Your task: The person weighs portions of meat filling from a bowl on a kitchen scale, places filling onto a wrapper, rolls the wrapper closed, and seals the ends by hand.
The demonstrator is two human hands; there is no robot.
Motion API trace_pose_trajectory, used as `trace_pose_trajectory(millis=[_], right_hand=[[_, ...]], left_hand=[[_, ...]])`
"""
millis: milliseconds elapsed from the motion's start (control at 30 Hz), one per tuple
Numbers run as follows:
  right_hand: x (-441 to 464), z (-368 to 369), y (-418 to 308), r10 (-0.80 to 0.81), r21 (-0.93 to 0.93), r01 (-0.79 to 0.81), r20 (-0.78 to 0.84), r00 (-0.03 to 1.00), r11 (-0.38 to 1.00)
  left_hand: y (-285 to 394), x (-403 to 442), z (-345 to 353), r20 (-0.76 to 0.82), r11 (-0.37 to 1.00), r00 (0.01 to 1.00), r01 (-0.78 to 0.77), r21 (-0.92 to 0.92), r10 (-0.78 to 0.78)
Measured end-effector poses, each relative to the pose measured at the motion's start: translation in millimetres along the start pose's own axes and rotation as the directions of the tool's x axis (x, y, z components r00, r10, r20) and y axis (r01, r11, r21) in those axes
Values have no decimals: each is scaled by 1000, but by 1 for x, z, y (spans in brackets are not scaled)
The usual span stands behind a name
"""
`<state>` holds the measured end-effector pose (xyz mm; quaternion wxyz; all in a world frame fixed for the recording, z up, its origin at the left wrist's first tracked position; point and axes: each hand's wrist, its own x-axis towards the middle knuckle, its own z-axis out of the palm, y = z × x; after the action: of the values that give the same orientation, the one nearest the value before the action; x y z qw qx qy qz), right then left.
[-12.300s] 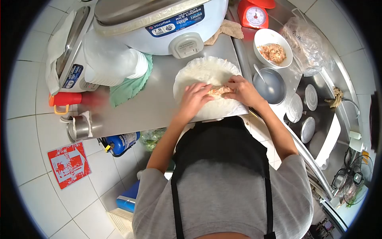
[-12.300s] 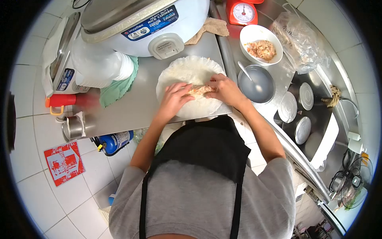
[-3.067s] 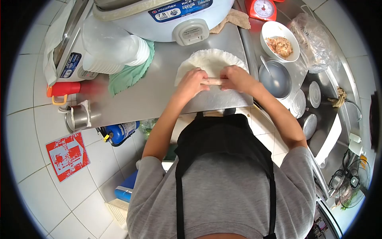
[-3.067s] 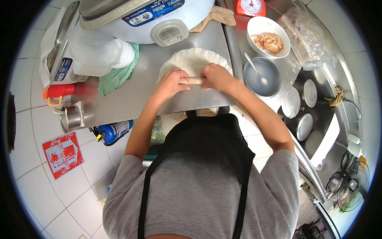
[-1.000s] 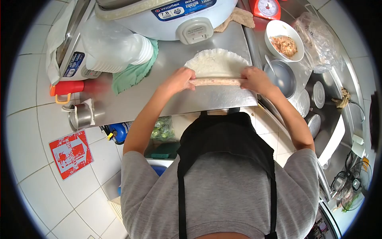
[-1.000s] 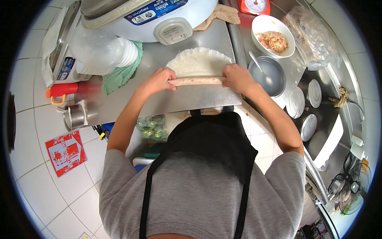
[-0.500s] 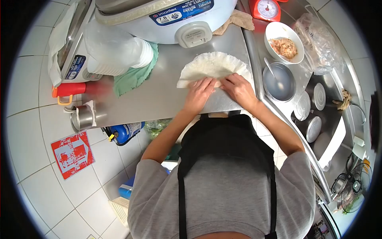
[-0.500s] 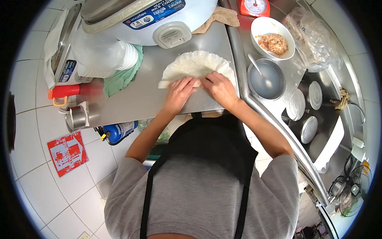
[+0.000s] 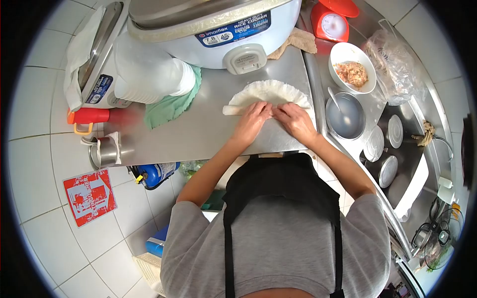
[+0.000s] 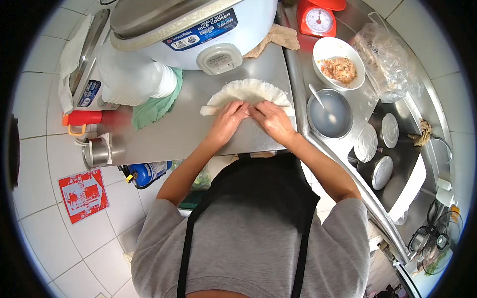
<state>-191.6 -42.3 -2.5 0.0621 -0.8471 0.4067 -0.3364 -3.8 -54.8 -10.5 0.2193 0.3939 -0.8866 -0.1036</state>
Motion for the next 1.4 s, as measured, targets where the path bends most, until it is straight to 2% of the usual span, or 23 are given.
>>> trace_pose_trajectory(millis=[133,167,267,367,500,567,633,667,767,833,900,1000,1100,1133,1200,1233,1300,1333,1367,1400], right_hand=[[10,2,14,31,-3,-30,71,997,1000],[13,-1,17,48,-11,-47,90,995,999],[9,-6,9,-36,-66,36,4,999,997],[9,-4,16,-16,-148,23,47,999,989],[4,-5,9,31,-216,3,155,987,976],[2,-5,3,19,-252,17,141,990,968],[1,-7,0,44,-228,-12,135,990,974],[2,-7,-1,87,-215,-46,187,978,976],[-7,-29,-3,195,-57,-192,68,978,980],[-39,-57,9,436,-221,-434,-43,899,873],[-75,-79,12,459,-622,-438,-139,878,649],[-98,-96,8,512,-657,-342,78,856,672],[-72,-127,8,774,-416,-665,193,602,621],[-73,-127,21,774,-263,-731,127,621,630],[-57,-112,46,664,157,-704,241,707,693],[-48,-105,56,599,360,-659,278,751,660],[-16,-81,49,492,534,-599,346,799,597],[-1,-82,45,355,431,-597,519,778,677],[0,-74,54,181,260,-350,508,842,900],[-2,-61,65,-8,75,-37,525,851,996]], left_hand=[[6,0,5,-97,999,995,-37,-9,36],[4,2,6,-85,1000,996,-31,-1,31],[-3,12,9,-55,1000,998,-11,-13,10],[-11,19,9,-30,999,999,-39,-9,38],[-20,24,-1,114,997,991,-71,-30,74],[-18,20,-7,167,995,982,-75,-71,86],[-15,20,-10,135,992,983,-118,-47,123],[-13,21,-12,115,990,984,-137,-30,139],[-9,16,-2,97,988,983,-153,-17,154],[-6,18,-3,84,990,986,-143,-10,143],[-2,16,-2,73,995,992,-101,-7,101],[-2,20,3,81,998,994,-68,-16,69],[-2,18,3,47,997,997,-56,-52,59],[-2,18,2,40,997,998,-52,-58,54],[0,16,2,19,997,999,-44,-63,45],[1,15,5,5,997,999,-39,-59,39],[0,16,6,0,998,999,-34,-58,34],[1,15,5,18,997,999,-29,-66,30],[1,13,4,37,997,999,-26,-70,28],[0,13,3,35,998,999,-28,-63,30]])
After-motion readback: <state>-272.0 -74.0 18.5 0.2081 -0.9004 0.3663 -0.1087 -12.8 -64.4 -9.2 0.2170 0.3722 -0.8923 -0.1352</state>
